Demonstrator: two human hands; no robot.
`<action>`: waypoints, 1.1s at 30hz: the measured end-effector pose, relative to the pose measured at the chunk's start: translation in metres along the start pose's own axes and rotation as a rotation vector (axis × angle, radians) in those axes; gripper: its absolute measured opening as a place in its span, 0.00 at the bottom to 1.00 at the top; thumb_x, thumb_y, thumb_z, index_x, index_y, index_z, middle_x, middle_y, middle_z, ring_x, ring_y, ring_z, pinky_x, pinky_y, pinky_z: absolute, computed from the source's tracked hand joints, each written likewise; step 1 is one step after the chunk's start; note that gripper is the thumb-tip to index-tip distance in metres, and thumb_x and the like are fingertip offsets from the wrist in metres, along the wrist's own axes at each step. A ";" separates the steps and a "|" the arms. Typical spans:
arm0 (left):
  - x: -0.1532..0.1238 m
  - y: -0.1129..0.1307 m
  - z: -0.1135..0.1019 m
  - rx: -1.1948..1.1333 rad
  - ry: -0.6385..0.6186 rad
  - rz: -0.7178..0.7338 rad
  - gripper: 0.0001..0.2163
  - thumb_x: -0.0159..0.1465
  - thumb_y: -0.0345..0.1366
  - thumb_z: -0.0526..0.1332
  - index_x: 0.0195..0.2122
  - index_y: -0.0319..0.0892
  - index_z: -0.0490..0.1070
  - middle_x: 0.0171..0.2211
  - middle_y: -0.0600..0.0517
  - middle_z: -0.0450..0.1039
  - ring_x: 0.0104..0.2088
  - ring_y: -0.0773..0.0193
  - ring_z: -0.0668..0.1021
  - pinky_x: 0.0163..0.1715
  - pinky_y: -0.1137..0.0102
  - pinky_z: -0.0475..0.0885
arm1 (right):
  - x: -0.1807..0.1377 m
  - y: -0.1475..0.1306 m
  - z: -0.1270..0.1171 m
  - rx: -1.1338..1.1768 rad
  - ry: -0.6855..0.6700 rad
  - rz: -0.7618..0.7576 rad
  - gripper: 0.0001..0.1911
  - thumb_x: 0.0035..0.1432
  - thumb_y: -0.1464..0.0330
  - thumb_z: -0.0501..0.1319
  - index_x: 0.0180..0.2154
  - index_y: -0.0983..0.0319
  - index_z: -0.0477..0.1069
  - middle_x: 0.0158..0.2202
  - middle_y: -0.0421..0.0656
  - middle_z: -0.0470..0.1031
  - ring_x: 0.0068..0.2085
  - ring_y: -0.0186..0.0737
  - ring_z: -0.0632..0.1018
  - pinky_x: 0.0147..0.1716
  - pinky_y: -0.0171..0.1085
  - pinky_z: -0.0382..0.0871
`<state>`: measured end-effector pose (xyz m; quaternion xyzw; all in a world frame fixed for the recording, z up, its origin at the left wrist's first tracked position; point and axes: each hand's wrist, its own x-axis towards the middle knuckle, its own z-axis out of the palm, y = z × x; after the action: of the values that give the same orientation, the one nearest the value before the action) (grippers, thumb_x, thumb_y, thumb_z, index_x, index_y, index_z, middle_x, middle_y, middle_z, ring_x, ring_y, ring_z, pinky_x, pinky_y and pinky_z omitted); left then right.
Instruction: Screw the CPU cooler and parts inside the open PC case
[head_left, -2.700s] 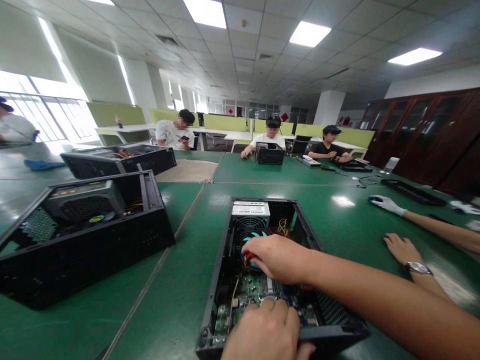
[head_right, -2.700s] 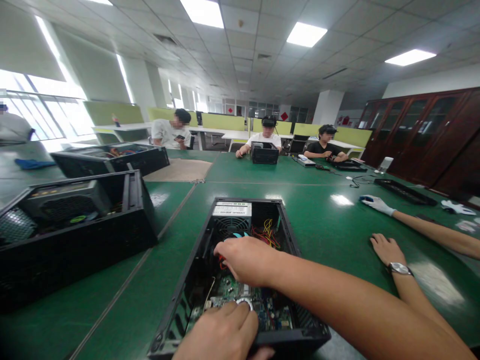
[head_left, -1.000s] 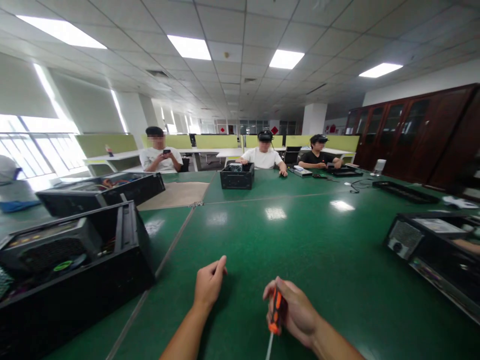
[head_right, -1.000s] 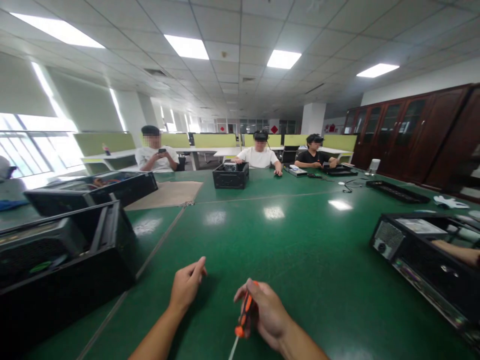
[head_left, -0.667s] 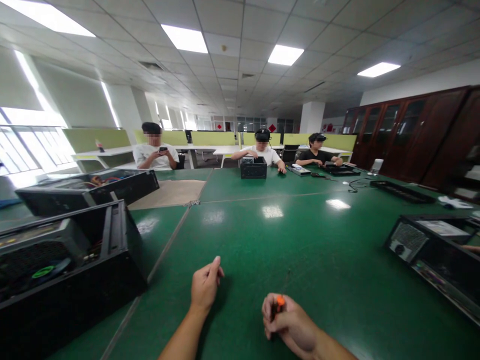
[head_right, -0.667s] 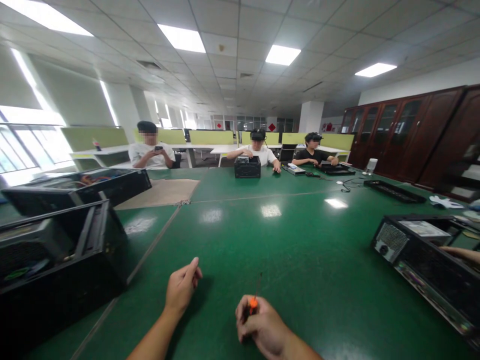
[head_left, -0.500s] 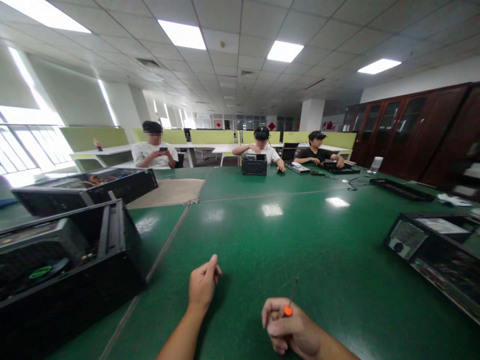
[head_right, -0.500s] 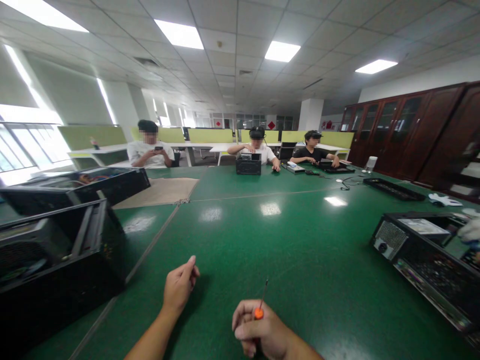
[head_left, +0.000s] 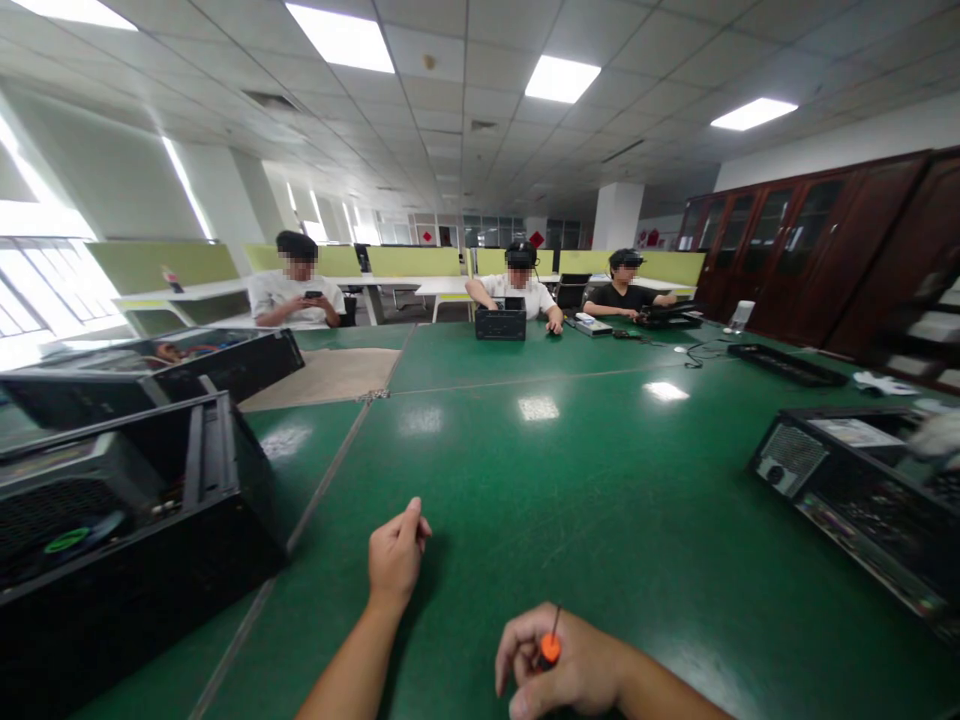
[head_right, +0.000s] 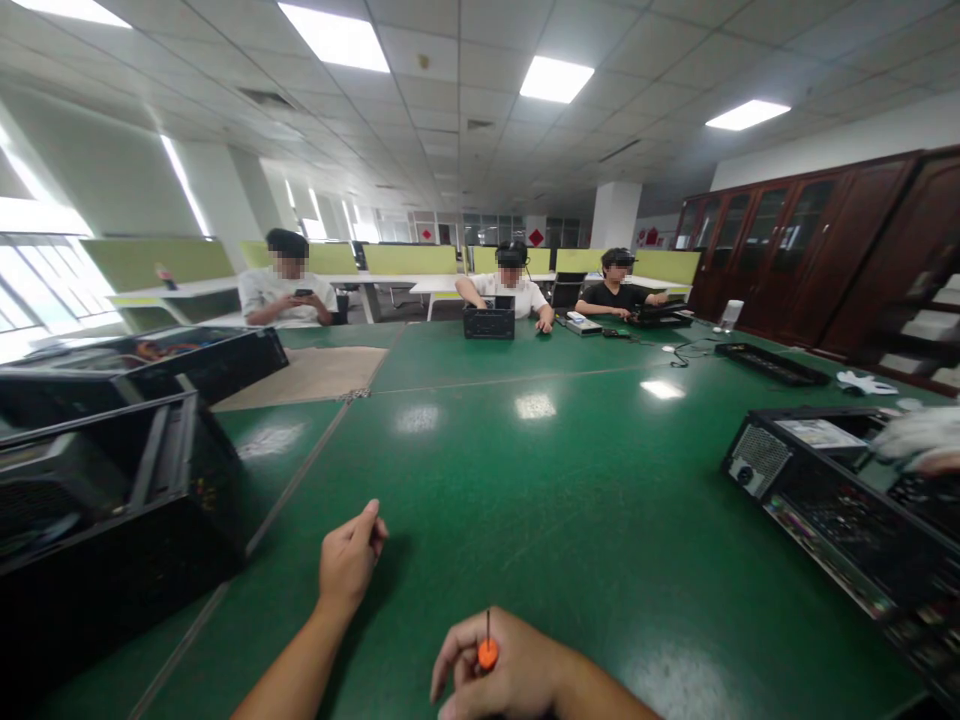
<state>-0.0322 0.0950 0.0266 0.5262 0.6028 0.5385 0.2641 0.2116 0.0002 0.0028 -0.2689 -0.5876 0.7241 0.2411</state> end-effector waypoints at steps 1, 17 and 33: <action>0.000 0.000 0.000 -0.001 -0.003 -0.001 0.25 0.63 0.56 0.55 0.16 0.43 0.67 0.13 0.56 0.61 0.16 0.66 0.65 0.19 0.71 0.61 | 0.001 0.001 -0.001 0.003 -0.005 0.005 0.26 0.39 0.55 0.78 0.36 0.65 0.79 0.21 0.33 0.69 0.21 0.26 0.64 0.22 0.29 0.55; -0.019 0.000 -0.003 0.087 -0.071 0.176 0.28 0.65 0.57 0.54 0.16 0.43 0.68 0.13 0.56 0.61 0.16 0.65 0.68 0.22 0.70 0.63 | 0.014 0.025 0.020 0.043 0.317 -0.061 0.12 0.44 0.68 0.70 0.32 0.64 0.74 0.17 0.31 0.62 0.20 0.26 0.58 0.21 0.30 0.48; 0.007 0.075 0.030 0.208 -0.275 0.621 0.17 0.71 0.47 0.53 0.54 0.46 0.73 0.51 0.48 0.78 0.52 0.56 0.79 0.55 0.60 0.72 | 0.009 0.030 0.036 -0.115 0.499 -0.112 0.08 0.43 0.67 0.66 0.28 0.62 0.71 0.17 0.31 0.60 0.21 0.29 0.59 0.22 0.33 0.50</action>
<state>0.0188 0.1024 0.0897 0.7760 0.4243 0.4532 0.1114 0.1799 -0.0258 -0.0218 -0.4195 -0.5641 0.5864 0.4024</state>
